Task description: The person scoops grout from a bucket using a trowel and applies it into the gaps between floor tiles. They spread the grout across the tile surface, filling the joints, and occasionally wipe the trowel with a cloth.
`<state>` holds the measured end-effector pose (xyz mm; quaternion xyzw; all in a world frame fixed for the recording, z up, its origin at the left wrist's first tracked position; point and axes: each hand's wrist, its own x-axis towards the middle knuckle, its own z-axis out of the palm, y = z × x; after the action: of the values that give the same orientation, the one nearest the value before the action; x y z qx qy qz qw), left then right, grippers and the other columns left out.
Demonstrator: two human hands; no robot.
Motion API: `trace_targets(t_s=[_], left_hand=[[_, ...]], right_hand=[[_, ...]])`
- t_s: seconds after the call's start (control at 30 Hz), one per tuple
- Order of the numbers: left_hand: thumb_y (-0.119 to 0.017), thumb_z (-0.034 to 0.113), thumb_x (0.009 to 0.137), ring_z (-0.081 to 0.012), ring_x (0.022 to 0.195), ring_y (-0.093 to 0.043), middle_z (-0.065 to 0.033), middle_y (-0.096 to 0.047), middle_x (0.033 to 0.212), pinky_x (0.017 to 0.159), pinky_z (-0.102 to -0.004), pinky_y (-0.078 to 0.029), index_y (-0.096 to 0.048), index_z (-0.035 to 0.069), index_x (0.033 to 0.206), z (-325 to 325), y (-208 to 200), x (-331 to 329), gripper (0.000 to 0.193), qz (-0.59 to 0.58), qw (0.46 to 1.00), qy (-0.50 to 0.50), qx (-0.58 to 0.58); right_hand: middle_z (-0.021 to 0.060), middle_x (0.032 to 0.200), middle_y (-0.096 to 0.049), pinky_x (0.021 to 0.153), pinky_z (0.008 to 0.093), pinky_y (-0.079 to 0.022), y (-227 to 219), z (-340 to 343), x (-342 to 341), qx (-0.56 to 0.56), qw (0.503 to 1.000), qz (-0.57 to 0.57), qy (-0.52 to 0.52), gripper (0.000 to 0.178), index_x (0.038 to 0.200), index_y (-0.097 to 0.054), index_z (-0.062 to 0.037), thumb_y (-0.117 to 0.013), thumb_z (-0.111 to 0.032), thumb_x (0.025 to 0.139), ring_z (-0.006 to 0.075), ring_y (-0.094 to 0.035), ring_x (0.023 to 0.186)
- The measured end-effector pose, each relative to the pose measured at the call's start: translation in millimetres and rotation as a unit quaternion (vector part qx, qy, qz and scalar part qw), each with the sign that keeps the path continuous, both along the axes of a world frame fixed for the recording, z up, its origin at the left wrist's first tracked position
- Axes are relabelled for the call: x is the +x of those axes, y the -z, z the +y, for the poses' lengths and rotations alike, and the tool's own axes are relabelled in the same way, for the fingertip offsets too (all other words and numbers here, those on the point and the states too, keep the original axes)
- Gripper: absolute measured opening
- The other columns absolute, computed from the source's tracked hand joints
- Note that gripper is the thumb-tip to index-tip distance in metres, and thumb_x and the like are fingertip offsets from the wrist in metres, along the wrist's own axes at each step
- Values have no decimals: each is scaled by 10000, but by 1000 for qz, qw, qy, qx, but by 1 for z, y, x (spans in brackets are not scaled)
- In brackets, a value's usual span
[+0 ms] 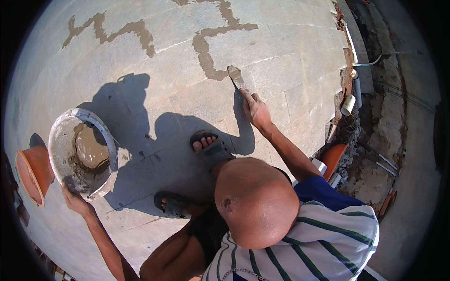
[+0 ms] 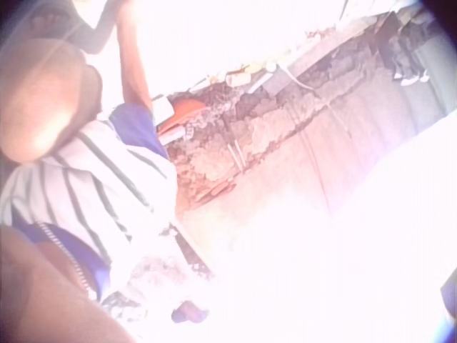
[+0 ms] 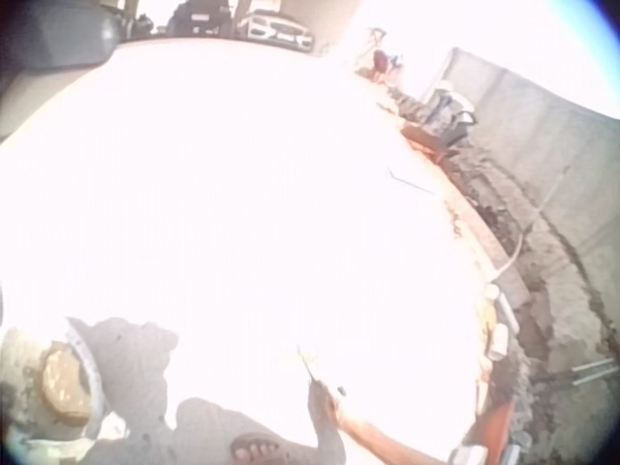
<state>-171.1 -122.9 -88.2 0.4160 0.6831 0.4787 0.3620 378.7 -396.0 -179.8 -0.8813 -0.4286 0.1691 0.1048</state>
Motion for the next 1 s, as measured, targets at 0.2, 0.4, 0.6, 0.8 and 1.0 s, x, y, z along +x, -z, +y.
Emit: trace_targets(t_s=[0.2, 0.4, 0.6, 0.8, 1.0], left_hand=[[-471, 245, 964, -220, 1182, -479, -121, -505, 1297, 1020, -342, -356, -493, -35, 1288, 4, 3, 3, 429, -11, 1000, 10, 5], [-461, 227, 954, -215, 1176, -481, -121, -513, 1286, 1029, -334, -333, -494, -58, 1281, 5, 9, 6, 435, -29, 1000, -3, 6], [-449, 216, 954, -228, 1204, -465, -132, -493, 1311, 1046, -349, -325, -480, -66, 1288, -2, 9, 7, 438, -15, 1000, -17, 5], [-449, 215, 953, -233, 1216, -458, -135, -487, 1320, 1054, -353, -317, -474, -70, 1291, 2, 13, 4, 444, -22, 1000, -11, 7], [-467, 232, 954, -231, 1215, -456, -135, -486, 1321, 1051, -349, -319, -476, -65, 1293, 0, 17, -1, 451, -28, 999, -16, 9]], right_hand=[[294, 896, -613, 737, 511, -495, -38, 5, 22, 63, 997, 47, -5, 404, 1258, -474, -59, -499, -121, 859, 462, -604, 835], [285, 794, -613, 664, 468, -486, -33, 54, 51, -50, 996, -26, -73, 311, 1093, -514, 61, -513, -107, 830, 420, -617, 781], [275, 820, -618, 620, 391, -535, -45, 81, 5, -120, 976, -57, -173, 299, 917, -555, 152, -539, -98, 753, 364, -656, 719], [245, 697, -608, 542, 400, -517, -53, 83, -10, -120, 978, 79, -148, 268, 982, -539, 83, -464, -116, 818, 339, -625, 605], [72, 723, -525, 440, 281, -467, -98, 73, -16, -161, 915, 367, 42, 505, 1380, -419, -98, -474, -226, 895, 117, -480, 467]])
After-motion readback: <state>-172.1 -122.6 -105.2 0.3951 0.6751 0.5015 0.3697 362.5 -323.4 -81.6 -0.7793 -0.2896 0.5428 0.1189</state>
